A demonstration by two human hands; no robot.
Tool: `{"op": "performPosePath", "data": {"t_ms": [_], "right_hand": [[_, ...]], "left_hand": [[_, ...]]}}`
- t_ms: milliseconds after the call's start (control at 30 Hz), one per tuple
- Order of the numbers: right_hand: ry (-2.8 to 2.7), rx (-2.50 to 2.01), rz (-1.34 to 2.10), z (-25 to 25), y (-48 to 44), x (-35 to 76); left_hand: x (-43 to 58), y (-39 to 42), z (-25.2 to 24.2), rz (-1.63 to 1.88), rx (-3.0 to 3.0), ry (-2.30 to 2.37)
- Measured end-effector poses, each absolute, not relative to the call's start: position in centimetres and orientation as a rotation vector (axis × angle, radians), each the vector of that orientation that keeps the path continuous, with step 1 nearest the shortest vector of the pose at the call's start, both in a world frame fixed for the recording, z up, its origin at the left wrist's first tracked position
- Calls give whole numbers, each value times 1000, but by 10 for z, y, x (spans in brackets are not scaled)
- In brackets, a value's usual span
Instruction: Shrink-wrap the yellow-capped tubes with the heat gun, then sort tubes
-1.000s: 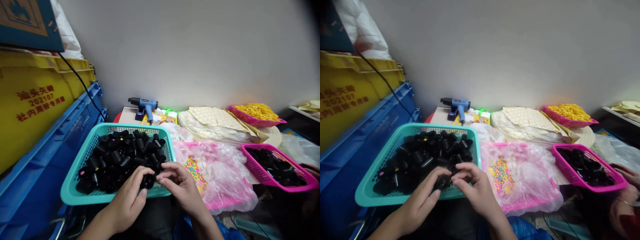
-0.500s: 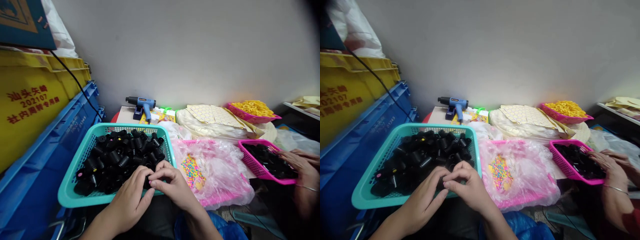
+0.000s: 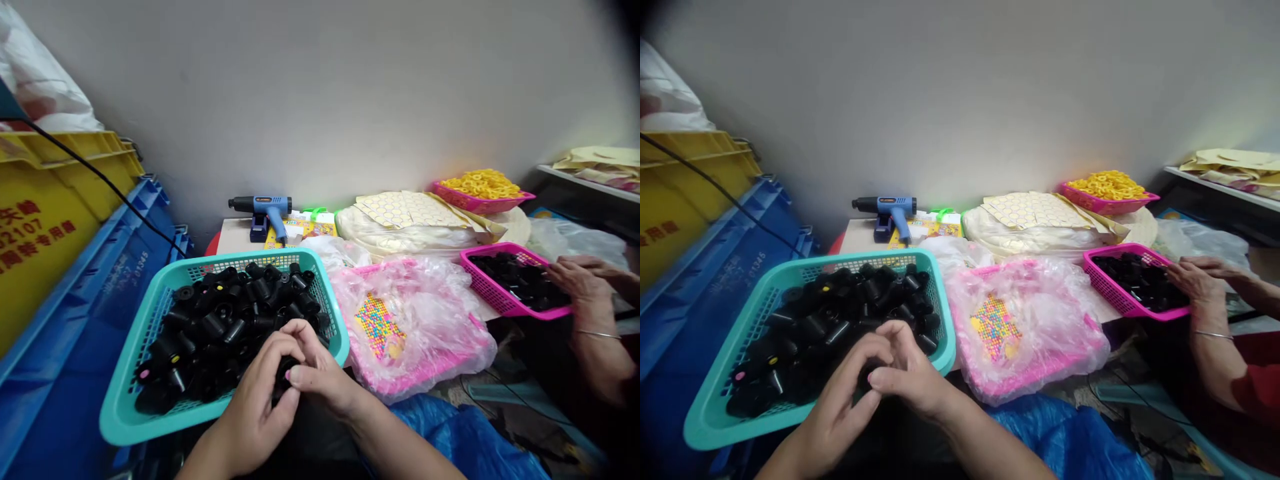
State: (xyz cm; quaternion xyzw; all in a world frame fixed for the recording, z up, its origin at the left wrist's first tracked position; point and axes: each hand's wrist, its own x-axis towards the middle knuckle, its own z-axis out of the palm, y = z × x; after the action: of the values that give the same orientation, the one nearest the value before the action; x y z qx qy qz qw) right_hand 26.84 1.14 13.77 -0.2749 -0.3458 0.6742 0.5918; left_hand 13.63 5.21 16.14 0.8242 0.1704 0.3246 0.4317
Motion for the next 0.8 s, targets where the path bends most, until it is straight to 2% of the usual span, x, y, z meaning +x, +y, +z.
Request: {"op": "performPosePath", "data": {"t_ms": [133, 200, 267, 333, 433, 533, 600, 667, 733, 800], "right_hand": [[-924, -704, 1520, 138, 3, 306], [-1041, -1029, 1241, 138, -5, 345], [-1173, -1557, 835, 137, -13, 389], [-1233, -1851, 698, 132, -22, 428], [-1393, -2164, 748, 115, -28, 462], [-1598, -2404, 822, 91, -25, 466], [-1719, -2497, 854, 78, -20, 460], [-1819, -2554, 873, 70, -15, 454], [-1892, -2595, 878, 67, -11, 451], [-1944, -2626, 881, 67, -9, 452]], "left_hand": [[129, 57, 160, 797, 1914, 529], [119, 64, 160, 881, 1957, 640], [107, 75, 164, 1002, 2061, 774], [96, 92, 171, 1106, 2150, 958], [90, 124, 183, 1080, 2256, 1242], [97, 145, 182, 778, 2419, 1308], [103, 146, 174, 668, 2526, 1270], [105, 137, 165, 748, 2611, 1215], [104, 123, 158, 789, 2659, 1049], [104, 111, 154, 660, 2667, 838]]}}
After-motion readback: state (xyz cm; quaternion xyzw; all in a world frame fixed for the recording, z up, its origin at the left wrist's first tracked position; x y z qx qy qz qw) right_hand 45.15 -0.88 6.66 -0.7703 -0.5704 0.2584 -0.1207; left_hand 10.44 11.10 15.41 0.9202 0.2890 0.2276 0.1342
